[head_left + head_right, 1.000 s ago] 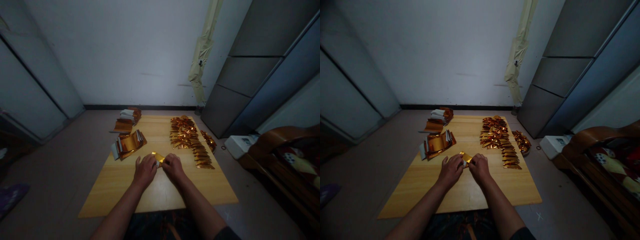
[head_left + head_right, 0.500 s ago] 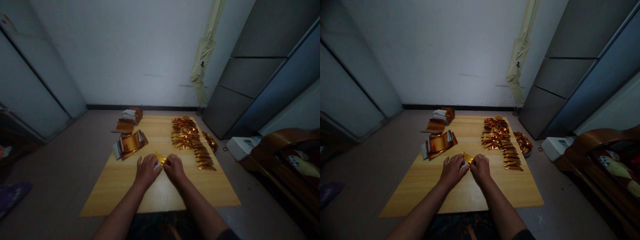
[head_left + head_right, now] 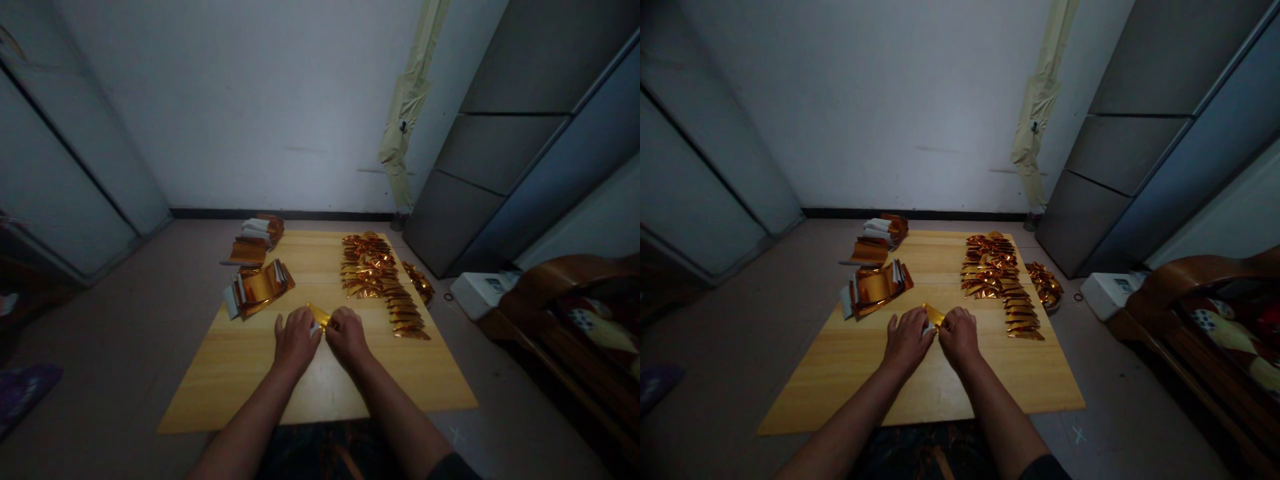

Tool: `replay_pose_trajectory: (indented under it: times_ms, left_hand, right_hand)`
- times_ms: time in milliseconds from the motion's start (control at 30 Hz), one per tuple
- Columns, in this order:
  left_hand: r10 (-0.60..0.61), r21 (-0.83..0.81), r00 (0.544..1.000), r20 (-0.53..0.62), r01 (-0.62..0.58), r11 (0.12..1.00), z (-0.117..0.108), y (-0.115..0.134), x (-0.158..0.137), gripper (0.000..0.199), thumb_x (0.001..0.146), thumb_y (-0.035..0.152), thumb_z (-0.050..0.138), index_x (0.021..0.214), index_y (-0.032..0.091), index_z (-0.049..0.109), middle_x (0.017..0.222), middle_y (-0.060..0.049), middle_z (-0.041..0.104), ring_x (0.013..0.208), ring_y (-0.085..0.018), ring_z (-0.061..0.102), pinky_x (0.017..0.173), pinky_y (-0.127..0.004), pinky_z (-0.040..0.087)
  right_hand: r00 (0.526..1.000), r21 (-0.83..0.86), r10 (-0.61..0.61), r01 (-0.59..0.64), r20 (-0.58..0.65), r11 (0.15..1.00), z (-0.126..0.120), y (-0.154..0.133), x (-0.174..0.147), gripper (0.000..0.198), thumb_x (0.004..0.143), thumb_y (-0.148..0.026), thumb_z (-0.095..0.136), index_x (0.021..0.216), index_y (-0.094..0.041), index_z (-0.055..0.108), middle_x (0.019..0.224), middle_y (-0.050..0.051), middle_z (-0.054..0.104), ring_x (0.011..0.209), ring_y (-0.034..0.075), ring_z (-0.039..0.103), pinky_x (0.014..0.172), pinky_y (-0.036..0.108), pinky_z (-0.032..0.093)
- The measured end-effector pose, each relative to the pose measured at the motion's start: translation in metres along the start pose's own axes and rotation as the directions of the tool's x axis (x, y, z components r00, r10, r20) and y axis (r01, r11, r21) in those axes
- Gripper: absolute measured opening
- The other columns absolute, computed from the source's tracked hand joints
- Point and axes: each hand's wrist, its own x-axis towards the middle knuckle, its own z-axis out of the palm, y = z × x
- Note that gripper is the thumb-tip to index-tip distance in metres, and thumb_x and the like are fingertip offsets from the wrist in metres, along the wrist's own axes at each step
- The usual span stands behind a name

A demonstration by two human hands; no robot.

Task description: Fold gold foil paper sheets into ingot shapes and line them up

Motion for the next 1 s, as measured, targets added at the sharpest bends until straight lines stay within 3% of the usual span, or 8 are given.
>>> replay_pose_trajectory:
  times_ms: [400, 600, 733, 1000]
  left_hand:
    - [-0.024, -0.025, 1.0, 0.018, 0.024, 0.999, -0.001, 0.0, 0.002, 0.007, 0.087, 0.029, 0.056, 0.086, 0.023, 0.052, 0.125, -0.007, 0.061, 0.122, -0.024, 0.051, 0.112, -0.058, 0.019]
    - [-0.024, -0.033, 0.999, 0.025, 0.025, 0.999, -0.003, 0.001, 0.001, 0.008, 0.088, 0.03, 0.056, 0.086, 0.023, 0.052, 0.127, -0.007, 0.061, 0.122, -0.023, 0.05, 0.111, -0.058, 0.019]
    - [-0.014, -0.041, 1.0, 0.024, 0.015, 0.999, -0.003, -0.001, 0.002, 0.009, 0.088, 0.031, 0.056, 0.087, 0.022, 0.053, 0.127, -0.008, 0.061, 0.123, -0.023, 0.05, 0.111, -0.058, 0.02]
    - [0.124, -0.004, 0.992, 0.021, -0.124, 0.992, -0.006, -0.017, 0.014, 0.007, 0.086, 0.023, 0.054, 0.088, 0.025, 0.061, 0.131, -0.003, 0.061, 0.13, -0.027, 0.044, 0.107, -0.059, 0.023]
  right_hand:
    - [0.997, 0.232, 0.072, -0.066, -0.017, 0.971, -0.006, -0.001, 0.003, 0.029, 0.056, -0.001, 0.045, 0.071, -0.02, 0.062, 0.077, 0.001, 0.059, 0.079, 0.017, 0.052, 0.072, 0.028, 0.036]
    - [0.997, 0.12, 0.077, -0.078, 0.013, 0.99, -0.004, -0.003, 0.003, 0.022, 0.061, -0.006, 0.055, 0.075, -0.02, 0.064, 0.081, 0.001, 0.06, 0.081, 0.017, 0.052, 0.074, 0.028, 0.035]
    - [0.998, 0.095, 0.057, -0.06, 0.029, 0.994, -0.004, 0.001, 0.004, 0.028, 0.064, -0.003, 0.052, 0.079, -0.021, 0.066, 0.083, 0.001, 0.062, 0.083, 0.017, 0.053, 0.076, 0.027, 0.035]
    - [0.971, -0.063, -0.148, 0.162, 0.187, 0.985, -0.014, 0.005, 0.0, 0.03, 0.073, -0.002, 0.051, 0.083, -0.023, 0.071, 0.091, 0.002, 0.065, 0.089, 0.017, 0.051, 0.078, 0.028, 0.032]
